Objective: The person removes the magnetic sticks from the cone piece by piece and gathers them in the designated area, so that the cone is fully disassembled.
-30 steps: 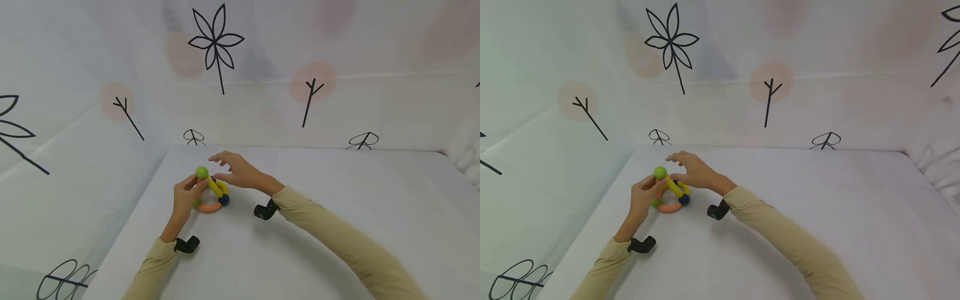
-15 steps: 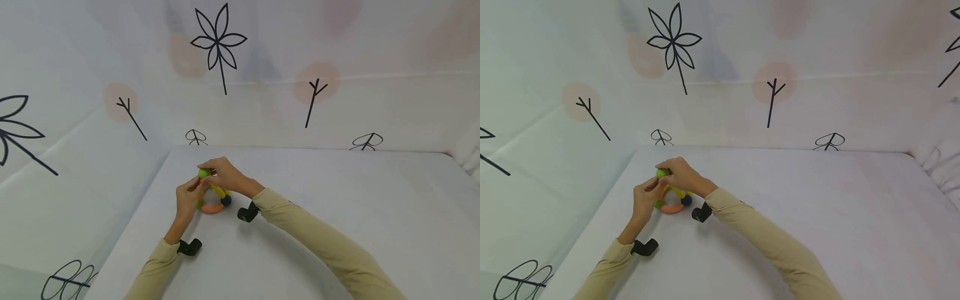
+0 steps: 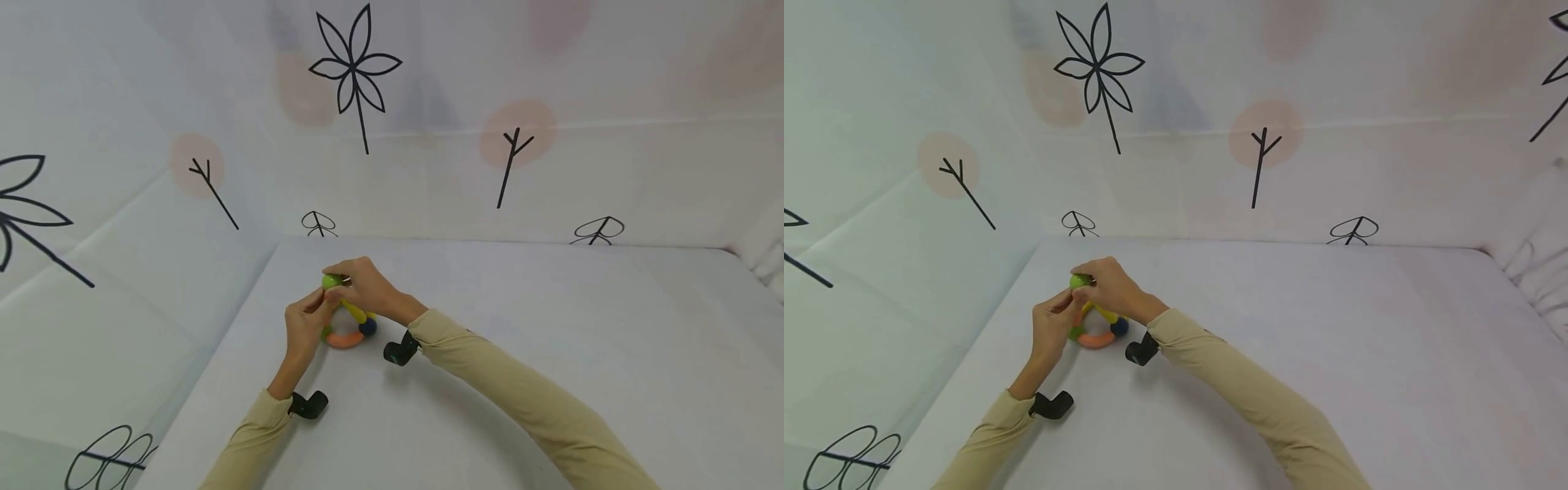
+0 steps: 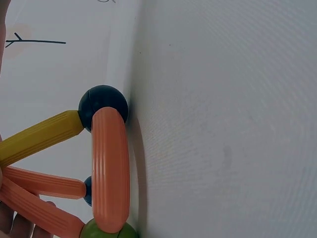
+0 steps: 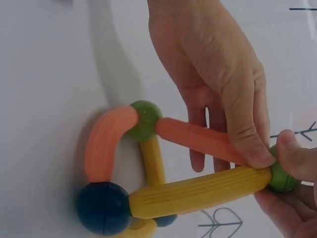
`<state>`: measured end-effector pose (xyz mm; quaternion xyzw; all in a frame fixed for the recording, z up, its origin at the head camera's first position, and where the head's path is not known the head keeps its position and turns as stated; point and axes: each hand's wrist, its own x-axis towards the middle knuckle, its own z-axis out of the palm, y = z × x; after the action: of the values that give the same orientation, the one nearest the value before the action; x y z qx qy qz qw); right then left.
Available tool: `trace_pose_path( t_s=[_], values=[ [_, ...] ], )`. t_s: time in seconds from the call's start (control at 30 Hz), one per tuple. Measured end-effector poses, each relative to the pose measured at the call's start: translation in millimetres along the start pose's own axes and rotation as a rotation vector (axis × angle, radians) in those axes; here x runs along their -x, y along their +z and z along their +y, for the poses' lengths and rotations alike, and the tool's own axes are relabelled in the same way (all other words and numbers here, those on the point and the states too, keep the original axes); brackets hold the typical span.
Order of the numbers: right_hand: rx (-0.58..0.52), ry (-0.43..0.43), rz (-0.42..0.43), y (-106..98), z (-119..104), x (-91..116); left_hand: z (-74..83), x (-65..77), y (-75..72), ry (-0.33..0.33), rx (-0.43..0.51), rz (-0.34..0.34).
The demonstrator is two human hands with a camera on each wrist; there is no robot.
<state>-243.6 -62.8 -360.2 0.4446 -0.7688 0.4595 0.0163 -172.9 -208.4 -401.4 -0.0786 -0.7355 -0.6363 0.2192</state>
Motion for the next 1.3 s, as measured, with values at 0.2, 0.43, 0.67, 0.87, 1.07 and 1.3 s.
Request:
trace_pose_path(
  t_s=[0.2, 0.43, 0.67, 0.87, 1.07, 1.3],
  values=[
    [0.045, 0.028, 0.066, -1, 1, -3, -1.2, -0.6, 0.2, -0.001, 0.003, -0.002],
    [-0.017, 0.035, 0.103, -5, 3, -4, -1.3, -1.5, -2.1, -0.037, 0.005, -0.019],
    [0.001, 0.03, 0.165, -19, 8, 4, 1.7, -3.1, -3.2, -0.048, -0.029, -0.055],
    [0.041, 0.074, 0.172, -35, 19, 14, 4.9, -4.9, -3.3, -0.033, -0.084, -0.064],
    [0.036, 0.139, 0.18, -47, 34, 27, 7.7, -5.4, -2.9, -0.014, -0.126, -0.068],
    [0.036, 0.195, 0.206, -58, 47, 44, 10.8, -4.7, -1.0, 0.036, -0.166, -0.086]
  ],
)
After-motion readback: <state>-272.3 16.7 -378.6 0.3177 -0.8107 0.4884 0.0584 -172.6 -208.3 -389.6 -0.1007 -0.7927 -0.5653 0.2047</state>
